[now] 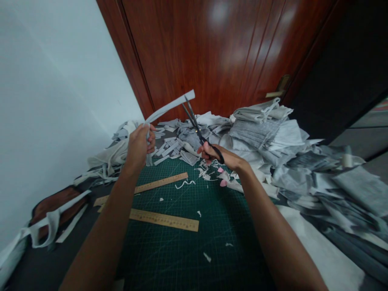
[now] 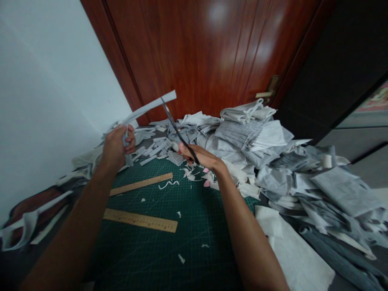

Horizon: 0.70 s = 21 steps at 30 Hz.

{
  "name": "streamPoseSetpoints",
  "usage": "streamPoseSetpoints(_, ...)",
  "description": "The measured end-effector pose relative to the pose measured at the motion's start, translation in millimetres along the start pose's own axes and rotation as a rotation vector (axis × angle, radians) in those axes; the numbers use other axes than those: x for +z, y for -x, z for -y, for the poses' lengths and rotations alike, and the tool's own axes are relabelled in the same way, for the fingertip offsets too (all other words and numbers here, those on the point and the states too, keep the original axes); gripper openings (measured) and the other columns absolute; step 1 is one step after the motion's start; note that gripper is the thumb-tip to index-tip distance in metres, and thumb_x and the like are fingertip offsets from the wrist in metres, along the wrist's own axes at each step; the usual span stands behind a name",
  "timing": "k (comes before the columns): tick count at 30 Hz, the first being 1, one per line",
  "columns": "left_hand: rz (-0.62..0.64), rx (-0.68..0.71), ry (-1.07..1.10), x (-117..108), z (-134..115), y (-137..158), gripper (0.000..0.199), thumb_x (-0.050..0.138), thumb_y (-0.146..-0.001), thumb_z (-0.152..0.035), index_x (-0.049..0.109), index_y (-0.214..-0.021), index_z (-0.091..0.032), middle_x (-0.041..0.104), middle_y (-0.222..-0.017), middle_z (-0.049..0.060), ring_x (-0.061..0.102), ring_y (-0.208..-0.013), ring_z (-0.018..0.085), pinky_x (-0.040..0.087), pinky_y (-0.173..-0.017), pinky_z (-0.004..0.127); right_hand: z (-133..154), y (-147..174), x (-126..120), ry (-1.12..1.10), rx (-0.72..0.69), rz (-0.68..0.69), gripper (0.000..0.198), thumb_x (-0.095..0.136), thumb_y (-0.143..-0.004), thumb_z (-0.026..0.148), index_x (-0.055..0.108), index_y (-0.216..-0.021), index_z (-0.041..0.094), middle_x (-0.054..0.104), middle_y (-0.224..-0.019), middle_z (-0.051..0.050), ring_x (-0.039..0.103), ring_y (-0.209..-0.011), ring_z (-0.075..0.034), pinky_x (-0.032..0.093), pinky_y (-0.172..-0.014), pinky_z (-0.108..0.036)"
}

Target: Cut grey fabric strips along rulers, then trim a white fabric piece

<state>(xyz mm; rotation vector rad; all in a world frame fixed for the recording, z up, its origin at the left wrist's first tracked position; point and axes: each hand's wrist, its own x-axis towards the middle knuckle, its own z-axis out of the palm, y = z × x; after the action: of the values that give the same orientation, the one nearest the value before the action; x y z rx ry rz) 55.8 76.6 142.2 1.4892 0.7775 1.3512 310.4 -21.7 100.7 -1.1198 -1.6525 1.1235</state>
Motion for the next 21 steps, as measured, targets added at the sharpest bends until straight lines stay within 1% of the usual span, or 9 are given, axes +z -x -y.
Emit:
streamPoseSetpoints(2, -0.023, -0.014, 0.023, -1.1, -5.4, 0.0, 0.016, 0.054, -0.087, -0.036, 0.052, -0.082, -0.021, 0.035, -0.058, -0.008, 0.025, -0.036, 0.005, 0.018, -0.032, 0.017, -0.5, -0.7, 6.6, -0.008, 0.032, 0.095, 0.067, 0.044, -0.085, 0.082, 0.061, -0.093, 0.017, 0.047, -0.071, 0.002, 0.047, -0.064, -0.014, 0.046, -0.065, -0.031)
streamPoseSetpoints(5, -0.011, -0.015, 0.027, -0.2, -11.7, 2.4, 0.015, 0.053, -0.087, -0.034, 0.052, -0.08, -0.02, 0.035, -0.058, -0.007, 0.025, -0.037, 0.005, 0.018, -0.032, 0.017, -0.6, -3.4, 16.7, -0.057, 0.064, 0.172, 0.071, 0.041, -0.085, 0.084, 0.06, -0.098, 0.017, 0.043, -0.072, 0.003, 0.045, -0.064, -0.013, 0.047, -0.066, -0.031)
streamPoseSetpoints(9, 0.076, 0.007, 0.016, 0.9, -11.9, 4.7, 0.016, 0.054, -0.086, -0.032, 0.052, -0.077, -0.019, 0.037, -0.062, -0.006, 0.027, -0.039, 0.005, 0.019, -0.033, 0.016, -1.8, -5.3, 25.6, -0.131, 0.095, 0.231, 0.071, 0.039, -0.086, 0.084, 0.058, -0.1, 0.017, 0.041, -0.075, 0.003, 0.046, -0.066, -0.013, 0.05, -0.069, -0.031)
streamPoseSetpoints(12, 0.129, 0.033, -0.015, 1.4, -8.3, 4.8, 0.017, 0.054, -0.086, -0.031, 0.052, -0.074, -0.019, 0.038, -0.064, -0.005, 0.029, -0.04, 0.005, 0.019, -0.034, 0.016, -3.4, -6.5, 30.1, -0.169, 0.104, 0.276, 0.073, 0.042, -0.082, 0.086, 0.058, -0.1, 0.017, 0.041, -0.074, 0.003, 0.048, -0.066, -0.013, 0.051, -0.069, -0.032)
streamPoseSetpoints(15, 0.184, 0.051, -0.054, 3.6, -6.7, 6.4, 0.02, 0.053, -0.087, -0.034, 0.051, -0.073, -0.02, 0.038, -0.064, -0.005, 0.029, -0.041, 0.005, 0.02, -0.036, 0.017, -3.4, -8.4, 35.4, -0.196, 0.091, 0.286, 0.075, 0.045, -0.079, 0.088, 0.059, -0.097, 0.017, 0.039, -0.072, 0.004, 0.048, -0.063, -0.012, 0.05, -0.067, -0.03)
streamPoseSetpoints(17, 0.212, 0.056, -0.07, 5.6, -7.5, 8.2, 0.021, 0.053, -0.087, -0.035, 0.051, -0.073, -0.02, 0.039, -0.063, -0.005, 0.03, -0.042, 0.005, 0.02, -0.036, 0.018, -1.8, -9.5, 38.7, -0.211, 0.054, 0.271, 0.072, 0.047, -0.08, 0.086, 0.06, -0.095, 0.017, 0.038, -0.069, 0.005, 0.047, -0.061, -0.01, 0.05, -0.064, -0.029)
streamPoseSetpoints(21, 0.188, 0.061, -0.077, 6.5, -9.9, 9.5, 0.02, 0.053, -0.086, -0.031, 0.05, -0.07, -0.02, 0.036, -0.061, -0.005, 0.027, -0.042, 0.005, 0.018, -0.037, 0.018, 1.7, -10.6, 41.1, -0.215, -0.035, 0.217, 0.066, 0.054, -0.081, 0.08, 0.063, -0.09, 0.015, 0.038, -0.059, 0.008, 0.045, -0.049, -0.009, 0.049, -0.053, -0.027)
